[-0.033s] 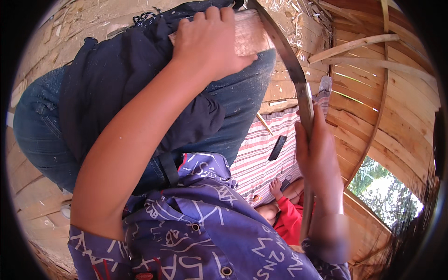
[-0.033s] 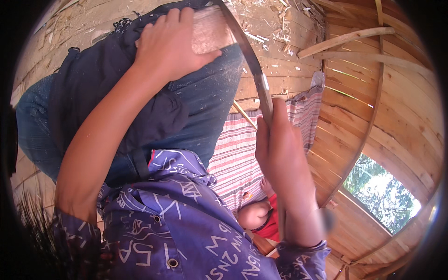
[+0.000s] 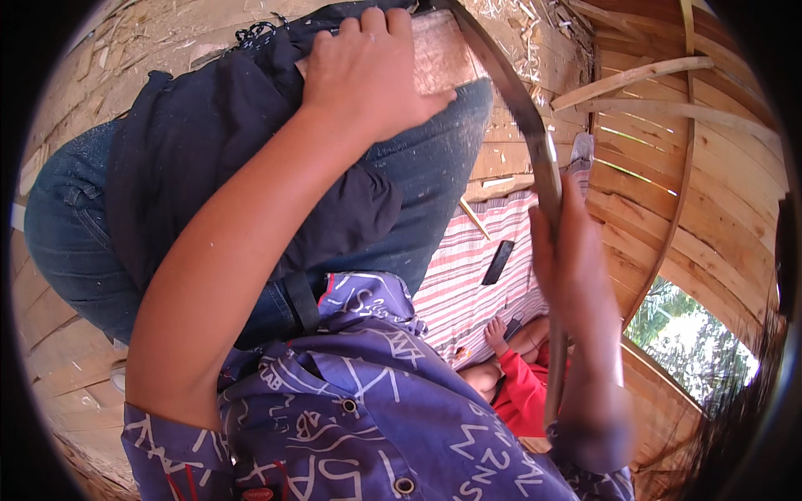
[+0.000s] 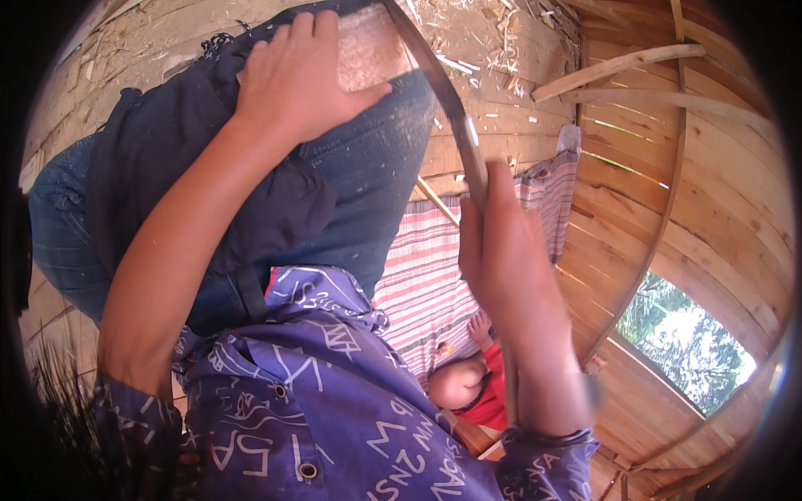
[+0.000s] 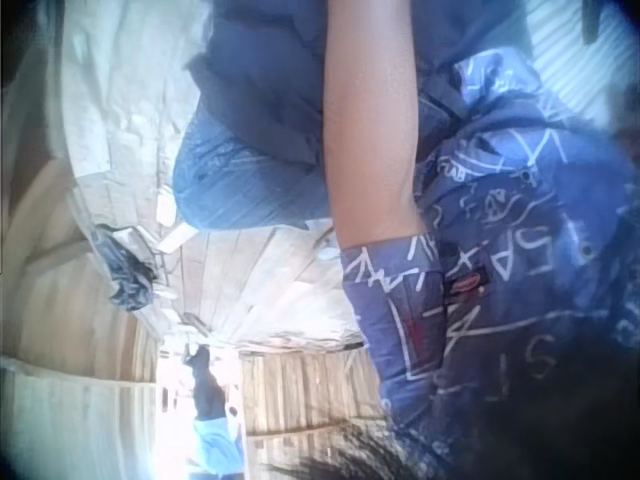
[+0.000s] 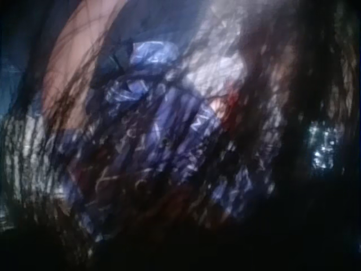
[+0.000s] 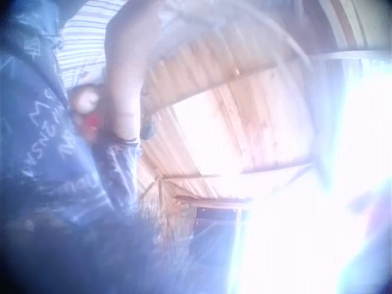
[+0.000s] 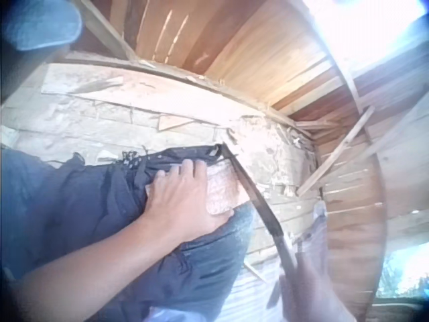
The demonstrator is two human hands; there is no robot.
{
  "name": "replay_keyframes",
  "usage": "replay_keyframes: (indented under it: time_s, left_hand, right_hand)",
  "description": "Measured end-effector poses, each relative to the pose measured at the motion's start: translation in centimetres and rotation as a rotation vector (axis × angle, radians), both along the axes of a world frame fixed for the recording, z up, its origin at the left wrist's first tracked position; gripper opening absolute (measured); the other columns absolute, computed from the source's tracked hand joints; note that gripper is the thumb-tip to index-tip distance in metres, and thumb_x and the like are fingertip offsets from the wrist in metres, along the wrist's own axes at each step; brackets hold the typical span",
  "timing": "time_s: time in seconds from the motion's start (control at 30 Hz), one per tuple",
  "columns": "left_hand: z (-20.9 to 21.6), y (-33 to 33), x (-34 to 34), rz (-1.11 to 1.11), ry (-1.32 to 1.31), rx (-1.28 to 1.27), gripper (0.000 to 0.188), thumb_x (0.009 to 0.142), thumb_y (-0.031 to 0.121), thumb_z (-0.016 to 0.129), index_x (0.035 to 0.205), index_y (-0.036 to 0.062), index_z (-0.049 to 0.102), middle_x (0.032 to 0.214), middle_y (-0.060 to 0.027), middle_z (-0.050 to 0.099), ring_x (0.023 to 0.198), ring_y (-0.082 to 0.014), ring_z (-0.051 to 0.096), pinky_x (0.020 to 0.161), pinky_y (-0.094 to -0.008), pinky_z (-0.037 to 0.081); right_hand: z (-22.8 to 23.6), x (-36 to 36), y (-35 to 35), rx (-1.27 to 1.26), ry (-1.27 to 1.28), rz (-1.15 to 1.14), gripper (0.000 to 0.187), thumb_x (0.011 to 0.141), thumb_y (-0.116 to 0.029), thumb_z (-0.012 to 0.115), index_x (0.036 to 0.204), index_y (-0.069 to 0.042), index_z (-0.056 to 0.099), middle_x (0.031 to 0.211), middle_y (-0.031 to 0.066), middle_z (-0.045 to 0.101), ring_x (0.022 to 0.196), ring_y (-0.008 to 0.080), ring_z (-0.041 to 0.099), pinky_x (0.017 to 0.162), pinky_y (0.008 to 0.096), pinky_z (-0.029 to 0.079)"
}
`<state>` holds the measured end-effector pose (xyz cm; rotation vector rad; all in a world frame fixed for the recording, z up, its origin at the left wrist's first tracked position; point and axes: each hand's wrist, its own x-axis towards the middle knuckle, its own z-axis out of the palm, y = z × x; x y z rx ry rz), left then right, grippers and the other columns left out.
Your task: The person sits on the floor and sands a small rectangular piece of wood using a hand saw. They hold the wood steady with one hand and move the saw back and forth across the surface repeatedly.
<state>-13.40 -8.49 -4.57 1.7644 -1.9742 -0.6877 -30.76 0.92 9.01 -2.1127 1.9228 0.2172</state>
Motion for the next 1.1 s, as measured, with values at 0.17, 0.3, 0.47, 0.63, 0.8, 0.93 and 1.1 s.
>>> replay_keyframes:
  time_s: [0.17,0.3,0.47,0.63,0.8,0.93,1.1]
  left_hand:
    - [0.2,-0.4,0.5,0.064,0.029,0.009,0.075,0.070,0.054,0.074,0.111,-0.0039,0.050,0.104,-0.0194,0.057,0.101,-0.0343,0.058,0.089,-0.0444,0.045]
    - [-2.7,0.1,-1.0,-0.019,-0.042,-0.153,0.085,0.070,0.063,0.070,0.122,-0.0002,0.049,0.110,-0.0189,0.059,0.105,-0.0368,0.061,0.086,-0.0491,0.047]
    - [-3.2,0.3,-0.4,-0.001,0.004,-0.175,0.085,0.068,0.061,0.073,0.122,-0.0005,0.050,0.110,-0.0188,0.060,0.100,-0.0365,0.063,0.085,-0.0485,0.048]
    - [0.2,-0.2,0.0,-0.049,0.074,-0.032,0.076,0.070,0.056,0.073,0.111,-0.0044,0.050,0.105,-0.0197,0.058,0.101,-0.0350,0.059,0.088,-0.0445,0.046]
    - [-2.0,0.8,-1.0,-0.006,0.048,-0.122,0.088,0.064,0.063,0.074,0.122,0.0001,0.053,0.115,-0.0196,0.060,0.104,-0.0357,0.063,0.088,-0.0520,0.047]
    - [-2.8,0.5,-0.3,-0.005,0.104,-0.055,0.086,0.065,0.061,0.076,0.121,-0.0003,0.053,0.113,-0.0198,0.062,0.104,-0.0348,0.064,0.088,-0.0486,0.049]
    - [-2.0,0.0,0.1,-0.003,0.085,-0.009,0.084,0.065,0.058,0.075,0.118,-0.0025,0.051,0.111,-0.0207,0.062,0.102,-0.0350,0.064,0.086,-0.0450,0.051]
  right_hand:
    - [-1.0,2.0,-4.2,0.084,0.168,-0.009,0.042,0.094,-0.011,0.057,0.130,0.006,0.043,0.092,0.0277,0.063,0.083,0.0423,0.063,0.069,0.0452,0.048]
    - [0.3,1.1,-1.0,0.008,0.032,0.021,0.022,0.092,-0.006,0.052,0.111,0.000,0.042,0.068,0.0297,0.057,0.071,0.0512,0.058,0.059,0.0562,0.041]
    - [0.4,2.0,-1.1,0.064,0.062,-0.020,0.033,0.094,-0.009,0.054,0.121,0.005,0.043,0.081,0.0287,0.060,0.077,0.0459,0.060,0.064,0.0477,0.045]
    - [-1.8,2.2,-4.7,-0.037,0.122,0.100,0.038,0.094,-0.011,0.055,0.127,0.005,0.044,0.086,0.0263,0.060,0.076,0.0443,0.059,0.066,0.0436,0.047]
    - [-0.4,2.1,-2.2,-0.020,0.086,0.044,0.031,0.093,-0.008,0.055,0.119,0.004,0.044,0.084,0.0307,0.061,0.080,0.0479,0.060,0.067,0.0497,0.046]
    - [-1.2,2.5,-2.6,0.001,0.128,0.047,0.033,0.093,-0.008,0.055,0.120,0.004,0.043,0.082,0.0309,0.061,0.080,0.0491,0.060,0.067,0.0503,0.045]
    - [-3.1,2.2,-4.5,0.005,0.115,0.025,0.036,0.093,-0.009,0.057,0.124,0.006,0.045,0.084,0.0294,0.061,0.082,0.0469,0.061,0.069,0.0464,0.047]
